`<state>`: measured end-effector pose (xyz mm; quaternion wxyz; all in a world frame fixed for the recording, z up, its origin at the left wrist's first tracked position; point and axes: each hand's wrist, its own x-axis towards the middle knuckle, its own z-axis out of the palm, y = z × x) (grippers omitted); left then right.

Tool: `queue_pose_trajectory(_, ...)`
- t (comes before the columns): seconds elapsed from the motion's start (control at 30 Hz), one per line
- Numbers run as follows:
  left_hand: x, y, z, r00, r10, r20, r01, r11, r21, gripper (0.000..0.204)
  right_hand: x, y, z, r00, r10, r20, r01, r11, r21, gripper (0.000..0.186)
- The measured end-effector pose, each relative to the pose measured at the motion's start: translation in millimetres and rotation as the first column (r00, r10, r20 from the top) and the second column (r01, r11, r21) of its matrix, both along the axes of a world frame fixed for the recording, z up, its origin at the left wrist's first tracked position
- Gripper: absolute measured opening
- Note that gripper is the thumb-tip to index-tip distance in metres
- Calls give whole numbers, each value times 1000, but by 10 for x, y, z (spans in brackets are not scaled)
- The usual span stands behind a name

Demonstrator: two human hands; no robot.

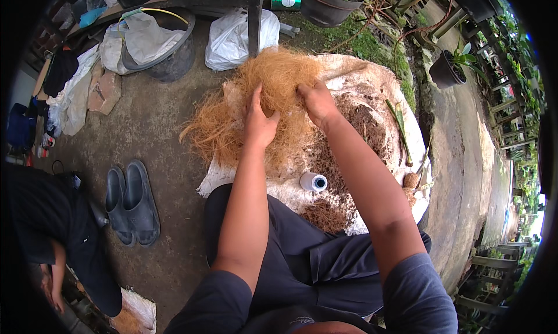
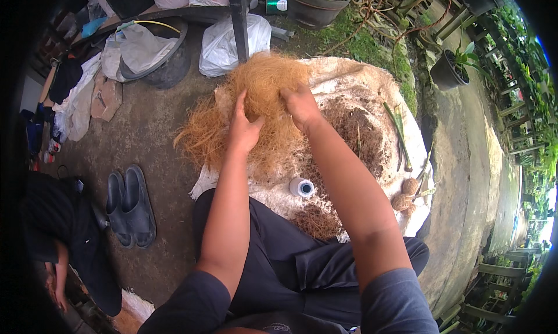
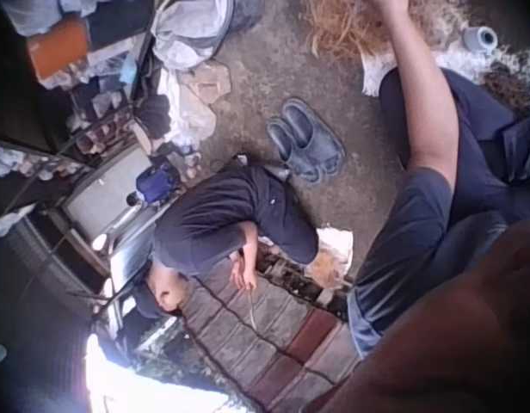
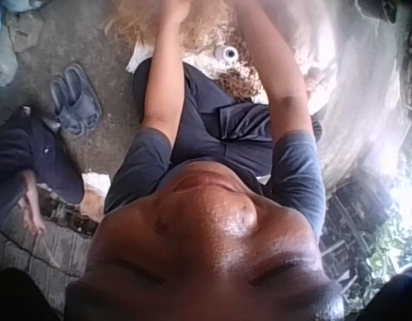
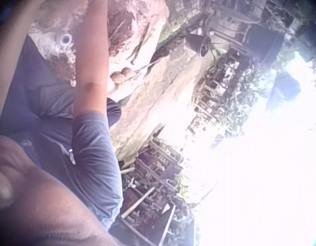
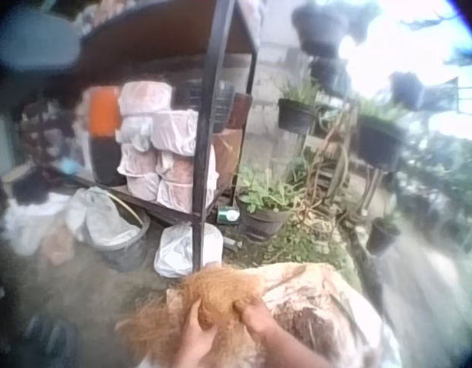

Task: The person sits on the ground and repeatedly wraps a small plant with coco fiber, securing it with twine. The person handles the plant, coco fiber, and twine by hand throughout the clip.

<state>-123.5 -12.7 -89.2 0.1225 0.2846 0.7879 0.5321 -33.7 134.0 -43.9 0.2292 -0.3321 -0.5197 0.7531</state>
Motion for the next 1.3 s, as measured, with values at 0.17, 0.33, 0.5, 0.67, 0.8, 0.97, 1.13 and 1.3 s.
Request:
queue_pose_trajectory(0.17,-124,-1,-172,954,-108,279,83,992,99,65,-181,-232,290,940,-216,263,161,963,216,49)
queue_pose_trajectory(0.33,-31,-39,93,923,-153,352,75,971,227,61,-125,-143,305,985,-27,172,-51,901,432,62)
queue_pose_trajectory(0.5,-184,-51,-40,930,115,349,-228,925,304,55,-166,-40,575,996,89,15,-87,904,419,66)
queue_pose_trajectory(0.67,-121,-16,56,839,124,530,-338,883,327,40,-29,26,961,997,41,62,-72,765,640,68)
queue_pose_trajectory(0.8,-301,-179,90,780,-170,602,-376,642,669,23,-32,-152,1341,983,154,97,-174,631,756,56)
queue_pose_trajectory(0.97,-255,-424,585,767,-426,480,-267,468,842,22,9,-218,1271,993,-74,90,-94,-56,994,56)
queue_pose_trajectory(1.13,-17,-383,888,665,-534,522,-233,516,824,76,-94,-606,1009,985,-151,84,-124,-275,954,39)
queue_pose_trajectory(1.3,-105,-303,540,604,-458,652,-286,639,714,59,19,-818,815,914,159,373,-341,-197,919,57)
